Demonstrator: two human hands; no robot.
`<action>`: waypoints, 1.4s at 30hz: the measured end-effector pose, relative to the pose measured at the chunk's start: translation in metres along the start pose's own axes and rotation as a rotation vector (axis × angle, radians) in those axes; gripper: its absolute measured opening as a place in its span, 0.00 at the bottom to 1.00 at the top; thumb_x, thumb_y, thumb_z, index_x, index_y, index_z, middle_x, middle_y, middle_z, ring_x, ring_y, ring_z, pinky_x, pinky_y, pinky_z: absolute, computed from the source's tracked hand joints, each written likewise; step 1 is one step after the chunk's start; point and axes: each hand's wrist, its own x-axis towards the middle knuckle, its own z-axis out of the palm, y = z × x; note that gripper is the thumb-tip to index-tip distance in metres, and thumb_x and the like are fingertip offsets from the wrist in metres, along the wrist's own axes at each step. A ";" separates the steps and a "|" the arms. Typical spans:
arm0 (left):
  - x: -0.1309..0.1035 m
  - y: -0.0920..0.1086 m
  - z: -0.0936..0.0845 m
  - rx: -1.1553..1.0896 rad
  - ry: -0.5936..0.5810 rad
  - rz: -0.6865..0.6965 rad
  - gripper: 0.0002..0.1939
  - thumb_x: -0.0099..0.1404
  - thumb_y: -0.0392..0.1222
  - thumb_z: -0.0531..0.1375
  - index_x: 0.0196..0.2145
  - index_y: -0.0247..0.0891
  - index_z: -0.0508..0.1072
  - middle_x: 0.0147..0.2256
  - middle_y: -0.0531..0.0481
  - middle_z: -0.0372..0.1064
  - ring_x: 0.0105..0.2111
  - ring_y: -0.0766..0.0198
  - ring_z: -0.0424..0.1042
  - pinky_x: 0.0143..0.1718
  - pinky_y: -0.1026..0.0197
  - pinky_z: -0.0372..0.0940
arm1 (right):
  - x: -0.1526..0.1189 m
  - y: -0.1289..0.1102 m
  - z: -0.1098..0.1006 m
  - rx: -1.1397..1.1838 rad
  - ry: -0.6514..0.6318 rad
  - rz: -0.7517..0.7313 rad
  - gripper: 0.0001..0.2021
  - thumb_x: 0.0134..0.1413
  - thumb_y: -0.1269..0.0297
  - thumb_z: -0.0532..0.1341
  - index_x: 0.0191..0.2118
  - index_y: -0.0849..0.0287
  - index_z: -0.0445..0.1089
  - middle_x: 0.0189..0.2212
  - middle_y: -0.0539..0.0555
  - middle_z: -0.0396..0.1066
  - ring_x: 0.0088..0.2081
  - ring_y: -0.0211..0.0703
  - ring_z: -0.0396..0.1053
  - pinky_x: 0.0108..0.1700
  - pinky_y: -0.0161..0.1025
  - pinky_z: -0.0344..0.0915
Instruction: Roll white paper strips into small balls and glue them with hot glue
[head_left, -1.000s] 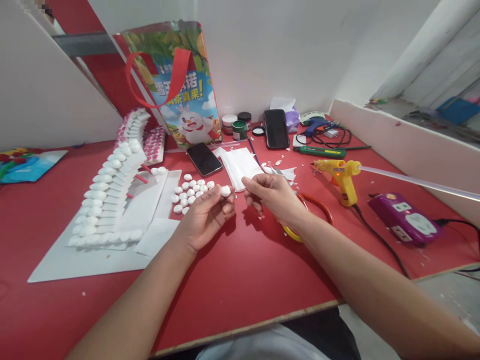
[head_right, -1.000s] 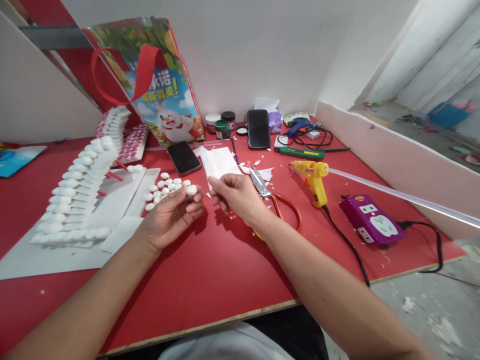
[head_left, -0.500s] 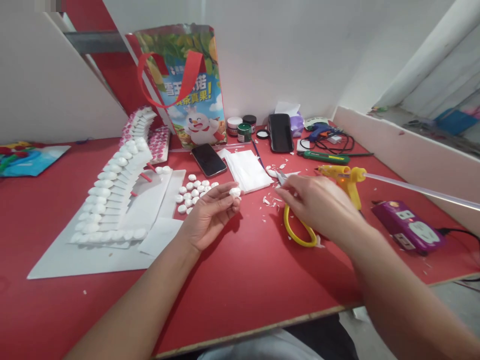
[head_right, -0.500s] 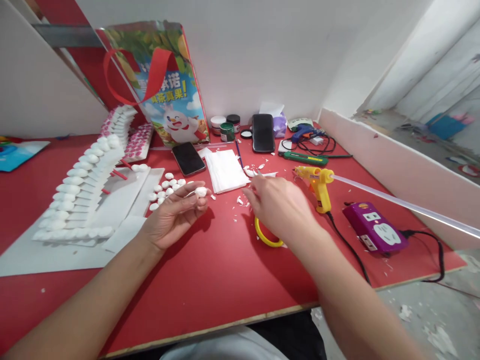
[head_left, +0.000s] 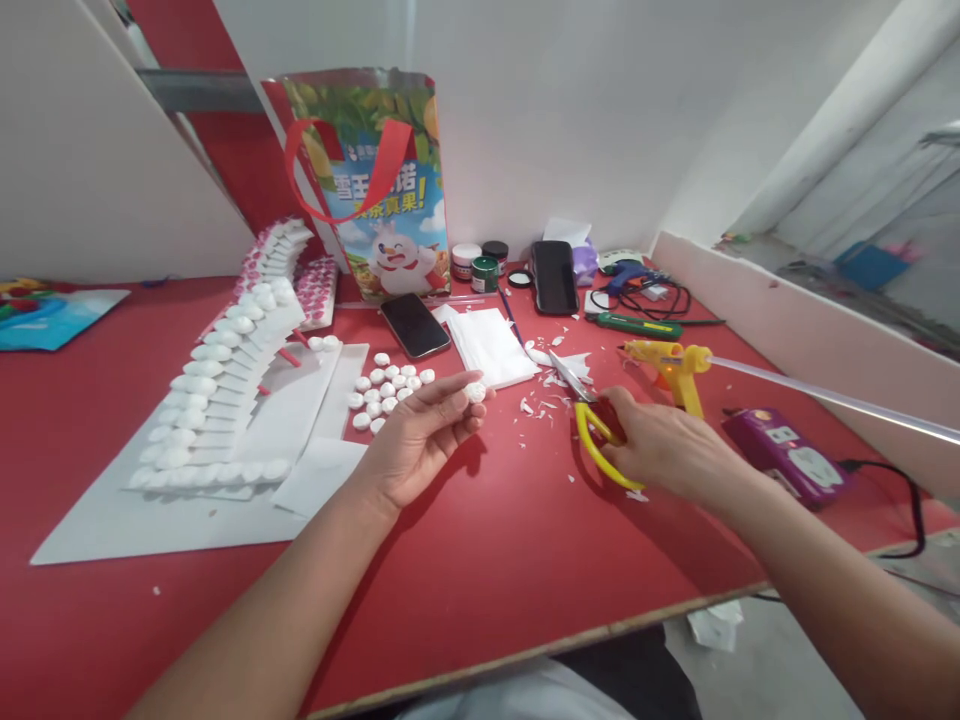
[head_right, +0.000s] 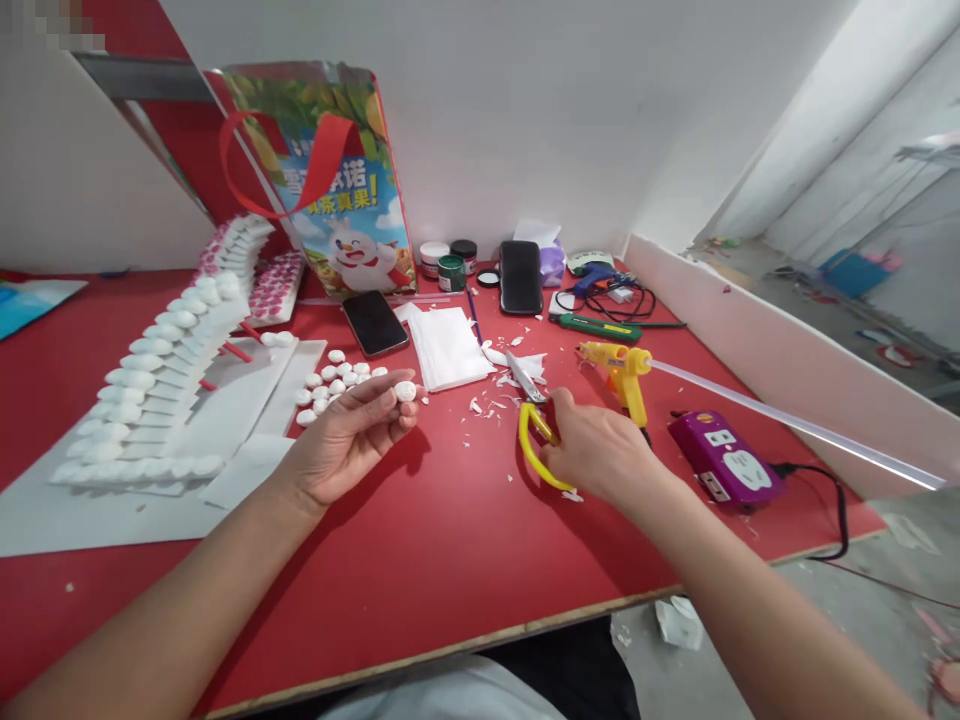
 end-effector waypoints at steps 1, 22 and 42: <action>0.000 0.000 0.001 -0.004 0.003 -0.002 0.17 0.48 0.35 0.78 0.37 0.35 0.84 0.33 0.47 0.81 0.31 0.69 0.78 0.37 0.70 0.75 | 0.001 0.005 0.001 0.013 0.010 -0.017 0.21 0.61 0.63 0.54 0.58 0.65 0.62 0.36 0.63 0.78 0.41 0.59 0.78 0.31 0.40 0.52; -0.004 -0.007 0.012 0.039 0.017 -0.041 0.11 0.47 0.33 0.77 0.31 0.33 0.82 0.30 0.49 0.80 0.32 0.65 0.79 0.40 0.65 0.75 | -0.019 -0.022 0.026 0.526 0.591 -0.557 0.32 0.54 0.36 0.64 0.51 0.57 0.62 0.40 0.58 0.72 0.36 0.50 0.73 0.36 0.43 0.68; -0.006 -0.002 0.013 0.030 -0.012 0.001 0.10 0.47 0.31 0.75 0.30 0.33 0.83 0.29 0.51 0.78 0.30 0.68 0.76 0.38 0.66 0.74 | -0.020 -0.031 0.023 0.418 0.574 -0.511 0.29 0.60 0.37 0.59 0.51 0.60 0.65 0.40 0.62 0.74 0.35 0.54 0.75 0.35 0.44 0.68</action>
